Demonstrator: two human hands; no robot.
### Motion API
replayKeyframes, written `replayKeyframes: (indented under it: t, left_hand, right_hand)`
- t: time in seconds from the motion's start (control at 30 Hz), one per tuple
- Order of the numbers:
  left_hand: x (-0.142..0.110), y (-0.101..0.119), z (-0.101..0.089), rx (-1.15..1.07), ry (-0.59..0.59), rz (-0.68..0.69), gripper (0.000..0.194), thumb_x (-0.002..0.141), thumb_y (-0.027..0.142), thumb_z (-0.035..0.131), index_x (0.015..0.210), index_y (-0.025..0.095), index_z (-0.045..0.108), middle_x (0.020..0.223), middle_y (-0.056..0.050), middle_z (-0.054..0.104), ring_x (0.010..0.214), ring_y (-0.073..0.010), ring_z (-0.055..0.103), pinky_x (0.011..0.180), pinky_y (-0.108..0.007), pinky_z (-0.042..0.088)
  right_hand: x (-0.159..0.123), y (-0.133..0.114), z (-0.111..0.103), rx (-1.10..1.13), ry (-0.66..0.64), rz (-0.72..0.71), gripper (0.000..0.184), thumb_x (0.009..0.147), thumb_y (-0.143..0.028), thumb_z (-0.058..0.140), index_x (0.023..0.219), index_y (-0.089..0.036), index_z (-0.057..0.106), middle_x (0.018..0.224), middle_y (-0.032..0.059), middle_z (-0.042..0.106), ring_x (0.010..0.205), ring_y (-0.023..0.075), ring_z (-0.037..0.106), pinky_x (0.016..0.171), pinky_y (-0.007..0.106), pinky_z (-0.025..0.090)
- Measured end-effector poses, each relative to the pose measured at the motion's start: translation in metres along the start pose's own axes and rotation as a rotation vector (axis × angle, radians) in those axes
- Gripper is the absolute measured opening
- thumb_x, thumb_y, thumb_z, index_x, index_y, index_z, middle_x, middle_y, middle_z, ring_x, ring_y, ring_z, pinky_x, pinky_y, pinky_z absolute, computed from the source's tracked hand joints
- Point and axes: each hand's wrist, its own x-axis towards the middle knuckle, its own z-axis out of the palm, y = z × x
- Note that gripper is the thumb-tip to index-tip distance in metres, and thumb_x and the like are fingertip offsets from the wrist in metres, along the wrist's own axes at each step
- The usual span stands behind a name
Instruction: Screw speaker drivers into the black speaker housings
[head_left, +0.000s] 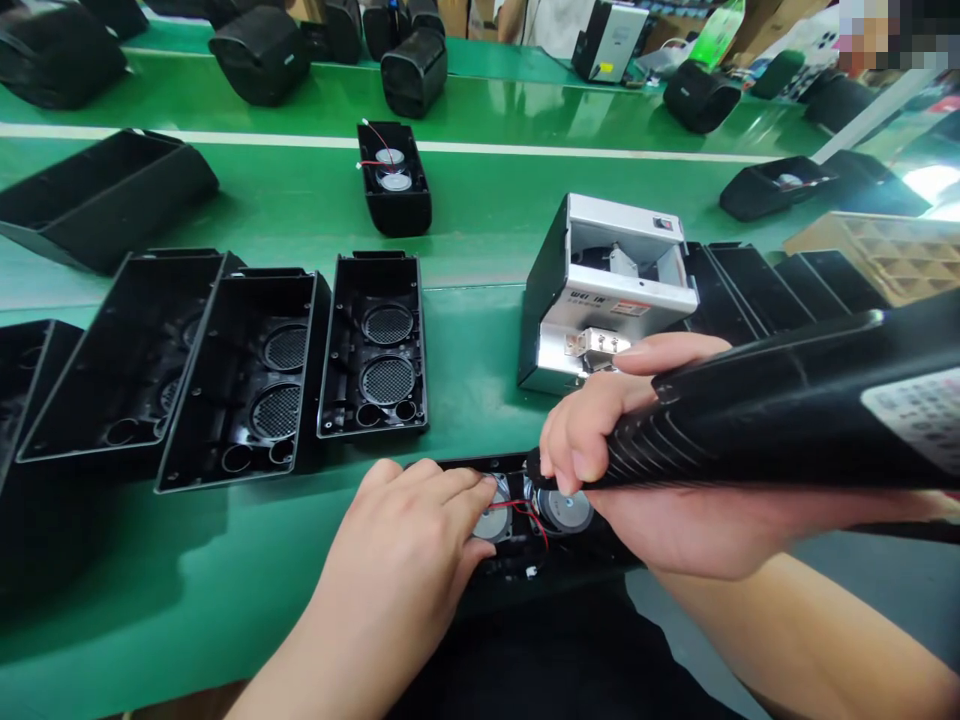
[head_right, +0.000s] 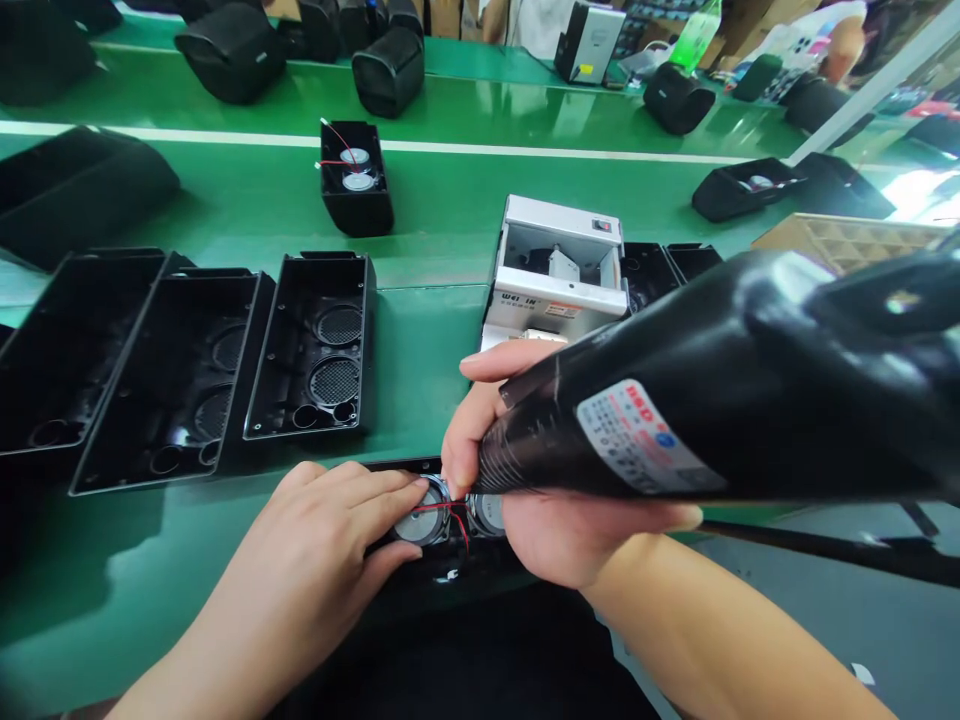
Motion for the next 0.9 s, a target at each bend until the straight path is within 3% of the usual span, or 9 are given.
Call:
replayKeyframes:
  t: [0.13,0.3,0.57,0.77,0.9]
  left_hand:
    - [0.001,0.0,0.0,-0.011,-0.012,-0.007,0.039,0.089,0.019,0.086,0.126,0.026,0.074,0.124,0.001,0.08,0.1,-0.0262,0.071,0.078,-0.044,0.038]
    - [0.001,0.001,-0.001,-0.022,-0.044,-0.025,0.039,0.091,0.02,0.084,0.127,0.028,0.073,0.125,0.002,0.08,0.1,-0.0253,0.07,0.079,-0.044,0.037]
    - [0.007,0.004,-0.008,0.002,-0.156,-0.097,0.038,0.093,0.023,0.084,0.129,0.03,0.074,0.125,0.002,0.08,0.107,-0.0266,0.07,0.083,-0.044,0.038]
    - [0.009,0.006,-0.011,0.025,-0.155,-0.099,0.032,0.09,0.022,0.086,0.12,0.028,0.077,0.118,0.0,0.081,0.104,-0.0276,0.07,0.08,-0.043,0.04]
    - [0.008,0.005,-0.01,0.038,-0.127,-0.084,0.039,0.09,0.017,0.084,0.126,0.029,0.076,0.124,-0.001,0.08,0.106,-0.0283,0.071,0.081,-0.045,0.044]
  right_hand:
    - [-0.001,0.001,-0.002,-0.005,-0.073,0.103,0.03,0.093,-0.065,0.077,0.109,-0.04,0.079,0.07,0.0026,0.072,0.061,0.0298,0.069,0.057,0.045,0.057]
    - [-0.002,0.01,0.008,0.012,0.043,0.009,0.06,0.074,-0.084,0.082,0.105,-0.032,0.08,0.065,0.0025,0.069,0.051,0.027,0.062,0.045,0.039,0.048]
    - [0.003,0.044,0.015,0.049,-0.04,-0.183,0.069,0.085,-0.091,0.063,0.106,-0.026,0.076,0.062,-0.0001,0.064,0.047,0.0209,0.058,0.042,0.034,0.048]
    - [-0.004,0.06,0.011,0.059,-0.072,-0.179,0.068,0.085,-0.087,0.069,0.114,-0.026,0.071,0.069,0.0009,0.067,0.053,0.0203,0.061,0.05,0.034,0.053]
    - [-0.008,0.07,0.01,0.052,-0.073,-0.196,0.067,0.086,-0.086,0.069,0.116,-0.026,0.067,0.072,0.0011,0.068,0.054,0.0187,0.062,0.052,0.033,0.053]
